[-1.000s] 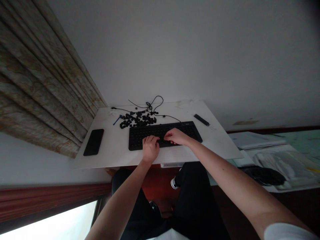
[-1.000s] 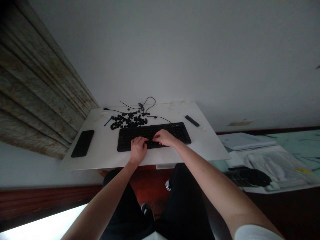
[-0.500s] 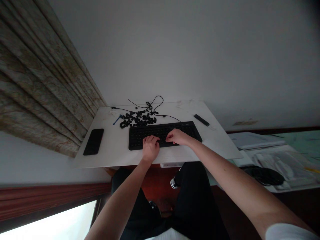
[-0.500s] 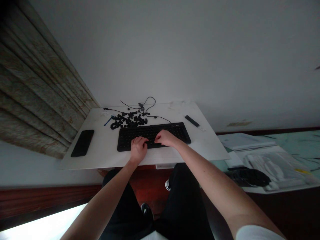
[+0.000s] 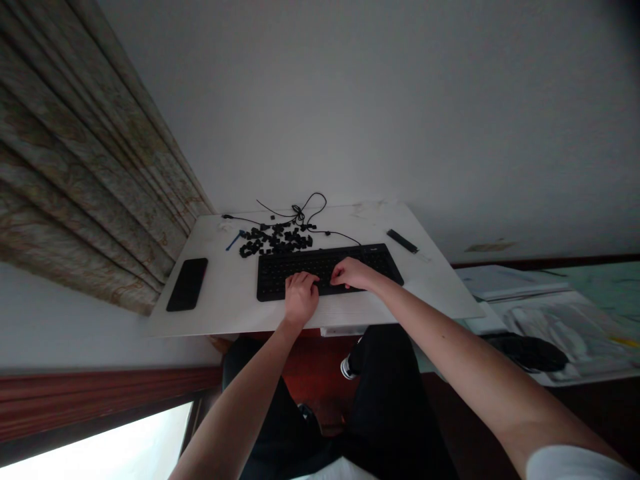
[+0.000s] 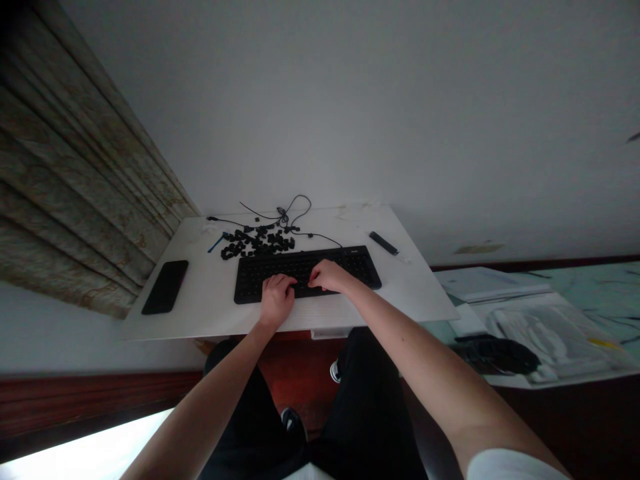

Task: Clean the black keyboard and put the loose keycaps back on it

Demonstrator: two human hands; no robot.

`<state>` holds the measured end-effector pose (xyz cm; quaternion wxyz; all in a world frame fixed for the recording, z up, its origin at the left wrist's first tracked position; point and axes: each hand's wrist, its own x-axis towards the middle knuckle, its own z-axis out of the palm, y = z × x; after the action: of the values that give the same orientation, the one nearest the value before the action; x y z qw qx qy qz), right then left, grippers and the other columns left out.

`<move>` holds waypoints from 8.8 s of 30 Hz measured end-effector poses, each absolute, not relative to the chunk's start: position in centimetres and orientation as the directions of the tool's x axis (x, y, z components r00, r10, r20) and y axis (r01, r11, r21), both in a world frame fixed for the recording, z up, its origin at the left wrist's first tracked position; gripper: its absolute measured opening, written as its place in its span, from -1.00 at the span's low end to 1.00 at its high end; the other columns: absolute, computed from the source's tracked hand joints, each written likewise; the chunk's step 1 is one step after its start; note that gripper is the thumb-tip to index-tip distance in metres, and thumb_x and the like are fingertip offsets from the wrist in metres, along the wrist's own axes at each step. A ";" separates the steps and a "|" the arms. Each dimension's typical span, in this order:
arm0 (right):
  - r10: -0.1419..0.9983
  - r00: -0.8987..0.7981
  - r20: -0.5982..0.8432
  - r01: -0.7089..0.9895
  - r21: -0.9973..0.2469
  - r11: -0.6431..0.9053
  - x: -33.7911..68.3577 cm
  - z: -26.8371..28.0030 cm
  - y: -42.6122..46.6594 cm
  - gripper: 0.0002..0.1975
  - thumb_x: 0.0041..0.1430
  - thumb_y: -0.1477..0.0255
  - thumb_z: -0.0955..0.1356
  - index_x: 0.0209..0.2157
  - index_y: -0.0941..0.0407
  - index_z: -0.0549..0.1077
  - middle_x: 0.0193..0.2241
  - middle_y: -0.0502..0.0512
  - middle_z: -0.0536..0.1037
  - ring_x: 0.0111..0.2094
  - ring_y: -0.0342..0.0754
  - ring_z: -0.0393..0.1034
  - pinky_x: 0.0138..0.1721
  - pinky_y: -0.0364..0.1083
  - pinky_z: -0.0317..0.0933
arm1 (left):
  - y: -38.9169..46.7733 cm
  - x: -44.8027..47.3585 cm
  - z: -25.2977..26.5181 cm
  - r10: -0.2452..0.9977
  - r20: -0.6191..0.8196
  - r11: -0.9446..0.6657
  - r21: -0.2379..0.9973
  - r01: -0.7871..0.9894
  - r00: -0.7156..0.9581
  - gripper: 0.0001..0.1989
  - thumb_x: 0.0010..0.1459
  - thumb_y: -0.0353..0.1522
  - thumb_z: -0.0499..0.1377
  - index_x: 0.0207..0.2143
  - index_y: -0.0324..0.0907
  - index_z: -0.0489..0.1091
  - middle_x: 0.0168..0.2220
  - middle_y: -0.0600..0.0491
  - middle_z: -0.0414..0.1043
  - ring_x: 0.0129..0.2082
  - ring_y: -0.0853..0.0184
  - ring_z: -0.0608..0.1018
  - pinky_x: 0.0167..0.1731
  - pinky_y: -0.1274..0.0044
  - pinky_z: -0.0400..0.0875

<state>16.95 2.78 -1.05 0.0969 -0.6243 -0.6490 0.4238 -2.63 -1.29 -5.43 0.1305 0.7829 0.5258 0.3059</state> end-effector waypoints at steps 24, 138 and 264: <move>0.787 -0.207 -0.582 0.910 -0.409 -0.062 15.5 0.8 4.9 -0.80 -0.01 0.44 0.50 -0.60 0.17 0.47 -0.68 0.03 0.48 -0.65 -0.13 0.35 -0.56 -0.16 0.17 | -1.1 -2.4 -5.7 0.890 0.359 -0.441 0.519 0.732 0.281 -0.73 0.11 -0.59 0.09 -0.25 -0.13 0.49 -0.24 0.01 0.52 -0.15 0.19 0.49 -0.02 0.30 0.27; 0.977 0.110 -0.183 -0.365 -0.922 -0.131 15.1 -3.1 -2.7 -0.40 -0.15 0.42 0.53 -0.01 0.05 0.38 -0.25 0.07 0.62 -0.33 -0.04 0.55 -0.20 0.04 0.48 | 2.2 -14.5 -6.1 0.918 0.373 -0.209 0.747 0.631 -0.136 -0.76 0.13 -0.39 0.12 -0.15 -0.16 0.46 -0.19 -0.02 0.49 -0.17 0.24 0.56 -0.02 0.35 0.47; 0.720 -0.241 -0.651 0.938 -0.346 0.001 25.4 0.7 10.6 -0.65 -0.05 0.19 0.53 -0.50 0.15 0.42 -0.69 -0.03 0.39 -0.60 -0.12 0.33 -0.52 -0.15 0.13 | 1.8 -13.9 -5.6 0.917 0.398 -0.287 0.662 0.692 0.000 -0.76 0.19 -0.39 0.12 -0.08 -0.12 0.40 -0.10 -0.04 0.46 -0.03 0.17 0.52 0.07 0.27 0.43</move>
<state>25.40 10.61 0.68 -0.1453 -0.5986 -0.6925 0.3755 -13.92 1.76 -5.62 0.1392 0.6932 0.5805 0.4038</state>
